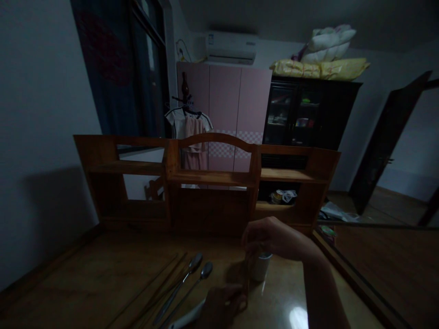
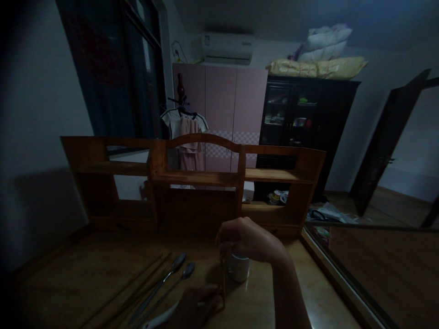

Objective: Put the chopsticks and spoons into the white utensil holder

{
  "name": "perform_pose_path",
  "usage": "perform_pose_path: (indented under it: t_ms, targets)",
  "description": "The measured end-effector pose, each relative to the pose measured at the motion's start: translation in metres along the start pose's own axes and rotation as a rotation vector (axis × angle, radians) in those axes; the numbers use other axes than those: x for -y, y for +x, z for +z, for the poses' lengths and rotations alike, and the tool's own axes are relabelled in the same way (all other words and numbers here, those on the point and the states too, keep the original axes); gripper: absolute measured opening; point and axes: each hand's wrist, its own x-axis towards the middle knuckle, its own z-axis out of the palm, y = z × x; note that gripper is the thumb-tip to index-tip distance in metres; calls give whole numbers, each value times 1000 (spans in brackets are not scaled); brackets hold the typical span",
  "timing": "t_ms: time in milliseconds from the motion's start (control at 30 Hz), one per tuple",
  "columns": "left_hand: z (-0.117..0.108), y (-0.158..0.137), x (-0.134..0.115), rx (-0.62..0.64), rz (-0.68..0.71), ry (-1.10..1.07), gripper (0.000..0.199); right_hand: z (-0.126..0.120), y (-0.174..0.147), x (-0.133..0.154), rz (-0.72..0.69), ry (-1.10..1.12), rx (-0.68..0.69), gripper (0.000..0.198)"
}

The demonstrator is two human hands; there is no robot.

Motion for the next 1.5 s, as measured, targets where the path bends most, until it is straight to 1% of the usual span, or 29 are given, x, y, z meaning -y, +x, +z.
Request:
perform_pose_path:
  t_ms: [100, 200, 333, 433, 567, 633, 733, 833, 933, 1000, 1167, 1333, 1500]
  targets:
    - [-1, 1, -1, 34, 11, 12, 30, -4, -6, -3, 14, -22, -16, 11]
    - [0, 3, -2, 54, 12, 8, 30, -8, -10, -6, 44, 12, -14, 10]
    - [4, 4, -1, 2, -26, -1, 35, -9, -12, -8, 56, 65, 8, 16]
    - [6, 5, -2, -41, -39, -4, 34, -8, -11, -8, 42, 29, 2, 20]
    - [6, 8, -2, 20, -22, -29, 31, -7, -10, -8, 32, -44, -26, 25]
    - [6, 10, -1, 76, -17, -31, 29, -6, -10, -9, 42, -37, -33, 25]
    - [7, 11, 1, 109, -27, -42, 24, -5, -10, -8, 53, -4, -36, 22]
    - [8, 12, 2, 107, -49, -27, 22, -5, -10, -6, 51, 0, -50, 21]
    - [9, 12, 4, 88, -44, -8, 21, -5, -11, -5, 33, -36, -61, 19]
    - [9, 11, 5, 97, -41, -23, 20, -5, -10, -4, 19, -61, -52, 18]
    - [10, 8, 7, 96, -26, -65, 20, -4, -8, -2, 7, -120, -37, 18]
    - [13, 7, 9, 87, -55, -127, 22, -5, -7, 2, -1, -138, -17, 18]
    - [10, 3, 0, 91, -85, -126, 31, -4, -7, 4, -32, -171, -24, 20]
